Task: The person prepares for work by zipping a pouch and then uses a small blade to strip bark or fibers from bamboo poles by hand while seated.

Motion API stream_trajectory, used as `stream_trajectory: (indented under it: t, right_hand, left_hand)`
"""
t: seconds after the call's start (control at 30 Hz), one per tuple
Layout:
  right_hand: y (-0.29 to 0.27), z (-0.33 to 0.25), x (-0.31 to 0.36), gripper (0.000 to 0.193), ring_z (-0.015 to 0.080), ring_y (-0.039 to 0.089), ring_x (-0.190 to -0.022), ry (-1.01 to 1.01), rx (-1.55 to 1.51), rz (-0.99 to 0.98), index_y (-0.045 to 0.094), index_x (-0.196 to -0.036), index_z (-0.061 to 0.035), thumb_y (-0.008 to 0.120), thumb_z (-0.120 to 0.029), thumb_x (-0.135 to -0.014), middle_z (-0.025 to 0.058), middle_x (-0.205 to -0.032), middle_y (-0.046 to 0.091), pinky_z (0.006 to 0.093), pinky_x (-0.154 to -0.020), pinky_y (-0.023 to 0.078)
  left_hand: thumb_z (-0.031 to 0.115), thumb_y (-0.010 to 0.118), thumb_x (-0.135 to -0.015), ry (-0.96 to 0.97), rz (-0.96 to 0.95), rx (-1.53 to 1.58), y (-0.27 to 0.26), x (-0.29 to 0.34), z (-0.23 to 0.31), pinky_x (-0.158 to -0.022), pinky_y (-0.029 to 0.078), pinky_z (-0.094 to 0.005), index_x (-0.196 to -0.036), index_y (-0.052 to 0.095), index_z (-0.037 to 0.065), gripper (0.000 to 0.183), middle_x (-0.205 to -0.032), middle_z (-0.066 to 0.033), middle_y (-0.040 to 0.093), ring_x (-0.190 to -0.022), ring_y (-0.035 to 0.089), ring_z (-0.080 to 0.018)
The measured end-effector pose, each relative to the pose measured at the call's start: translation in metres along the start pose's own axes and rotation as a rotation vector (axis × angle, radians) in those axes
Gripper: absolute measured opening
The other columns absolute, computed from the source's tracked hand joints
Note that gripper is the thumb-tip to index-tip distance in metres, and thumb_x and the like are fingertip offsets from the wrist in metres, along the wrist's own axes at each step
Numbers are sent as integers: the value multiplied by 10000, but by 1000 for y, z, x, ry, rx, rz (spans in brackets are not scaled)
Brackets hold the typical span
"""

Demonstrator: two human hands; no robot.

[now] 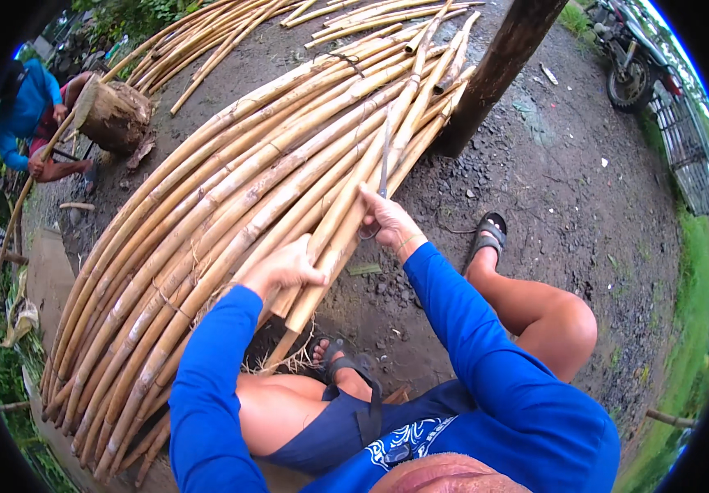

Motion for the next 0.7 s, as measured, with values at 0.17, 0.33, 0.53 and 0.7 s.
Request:
stream_trajectory:
  t: [0.17, 0.33, 0.53, 0.7]
  right_hand:
    - [9, 8, 8, 228, 100, 467, -615, -8, 55, -84, 732, -1039, -193, 833, -387, -975, -74, -739, 584, 387, -641, 407]
    - [20, 31, 30, 186, 65, 446, -582, 51, -72, -257, 712, -1053, -195, 819, -334, -992, -87, -746, 584, 322, -597, 408]
    - [55, 16, 50, 222, 40, 441, -552, -13, -145, -418, 683, -1145, -146, 812, -251, -999, -86, -783, 615, 242, -528, 383]
    - [114, -105, 21, 304, 126, 508, -649, -232, 56, -436, 742, -1113, -113, 824, -371, -974, 8, -891, 706, 239, -554, 371]
  left_hand:
    - [299, 902, -695, -113, 66, -6, 8, 28, 18, -1088, 498, -397, -1399, 521, -50, 873, -1308, -255, 682, -1248, 647, -330]
    - [131, 870, -773, -52, 36, 219, 16, 63, 27, -1105, 492, -381, -1473, 421, -71, 856, -1326, -214, 651, -1246, 622, -245]
    - [109, 855, -795, -65, 109, 185, 1, 89, 25, -1101, 496, -384, -1500, 418, -59, 846, -1327, -218, 655, -1231, 640, -268]
    - [124, 852, -684, 100, 198, 42, -101, 47, 96, -1230, 431, -408, -1659, 288, -64, 1142, -1561, -236, 537, -1440, 537, -323]
Point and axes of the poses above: each hand's wrist, its own x-axis away from the middle knuckle, its own y-axis out of the palm, z = x × y, the point moved 6 cm from there along -x, towards the middle knuckle
